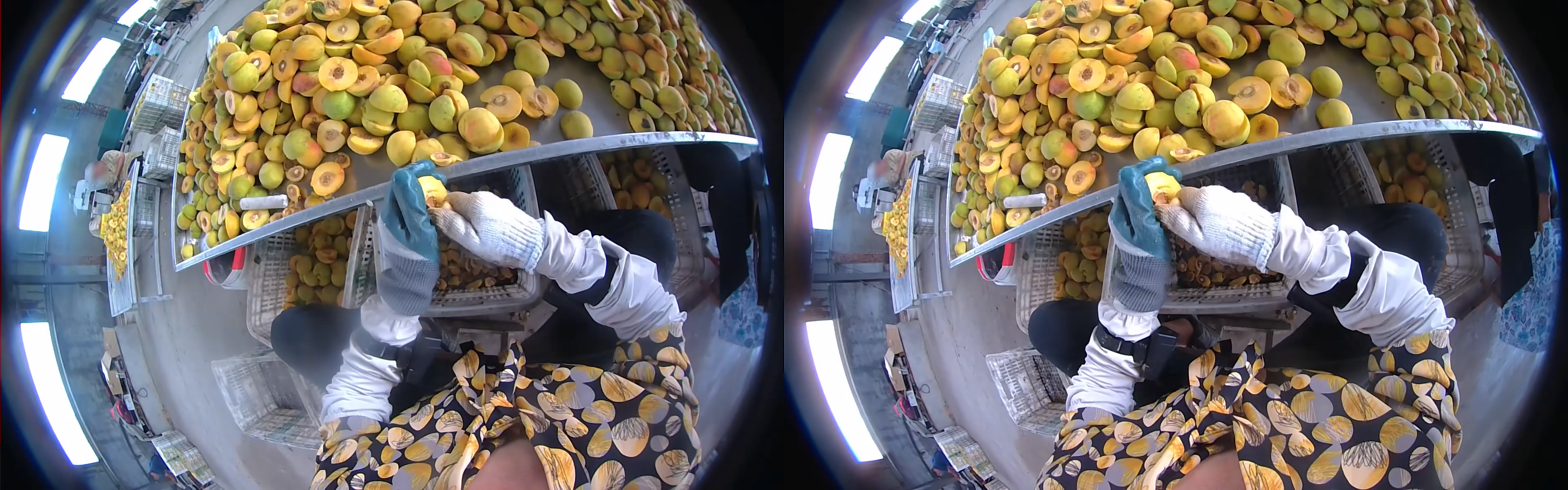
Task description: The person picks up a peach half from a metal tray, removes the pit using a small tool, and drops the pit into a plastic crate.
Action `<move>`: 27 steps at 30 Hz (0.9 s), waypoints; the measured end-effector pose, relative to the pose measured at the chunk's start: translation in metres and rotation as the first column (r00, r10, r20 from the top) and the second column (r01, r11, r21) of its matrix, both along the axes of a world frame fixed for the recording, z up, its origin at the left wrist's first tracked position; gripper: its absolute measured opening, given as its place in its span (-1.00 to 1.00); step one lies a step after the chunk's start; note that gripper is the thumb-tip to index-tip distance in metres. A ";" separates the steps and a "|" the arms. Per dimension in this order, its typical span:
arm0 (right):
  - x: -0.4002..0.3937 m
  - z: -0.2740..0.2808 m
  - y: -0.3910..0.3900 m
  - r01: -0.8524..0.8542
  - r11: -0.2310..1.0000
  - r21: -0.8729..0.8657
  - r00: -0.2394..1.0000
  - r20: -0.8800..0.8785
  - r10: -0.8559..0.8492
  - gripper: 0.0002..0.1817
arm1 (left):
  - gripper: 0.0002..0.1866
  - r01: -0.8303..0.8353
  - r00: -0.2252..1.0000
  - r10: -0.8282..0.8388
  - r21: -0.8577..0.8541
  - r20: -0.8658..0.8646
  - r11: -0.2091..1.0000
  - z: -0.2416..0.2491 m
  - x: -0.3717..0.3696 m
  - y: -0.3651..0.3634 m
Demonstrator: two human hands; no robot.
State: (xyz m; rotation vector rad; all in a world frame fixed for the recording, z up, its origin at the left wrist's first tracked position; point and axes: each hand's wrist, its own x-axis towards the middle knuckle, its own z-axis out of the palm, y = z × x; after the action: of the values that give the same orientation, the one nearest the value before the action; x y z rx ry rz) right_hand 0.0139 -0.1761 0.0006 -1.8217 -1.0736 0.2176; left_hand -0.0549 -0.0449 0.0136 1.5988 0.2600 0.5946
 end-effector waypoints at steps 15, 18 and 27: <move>0.003 0.069 -0.022 -0.429 0.897 0.105 0.157 -0.970 0.188 -0.47 | -0.39 0.348 0.927 -0.376 -0.373 -0.002 0.860 0.032 0.003 0.032; 0.007 0.033 -0.021 -0.472 0.835 -0.282 0.877 -0.248 0.412 -0.41 | -0.42 -0.015 1.000 0.021 -0.391 0.013 0.920 0.029 -0.013 0.061; -0.004 0.073 -0.034 -0.114 0.991 -0.067 0.871 -0.487 0.068 -0.55 | -0.26 -0.325 0.939 0.341 0.416 0.037 0.849 0.112 -0.115 0.150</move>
State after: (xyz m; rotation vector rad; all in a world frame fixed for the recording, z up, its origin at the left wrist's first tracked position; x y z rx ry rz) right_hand 0.0101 -0.2105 0.0736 -1.6707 -0.7982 0.7532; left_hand -0.1698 0.1055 0.1259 1.9984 0.4710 0.9375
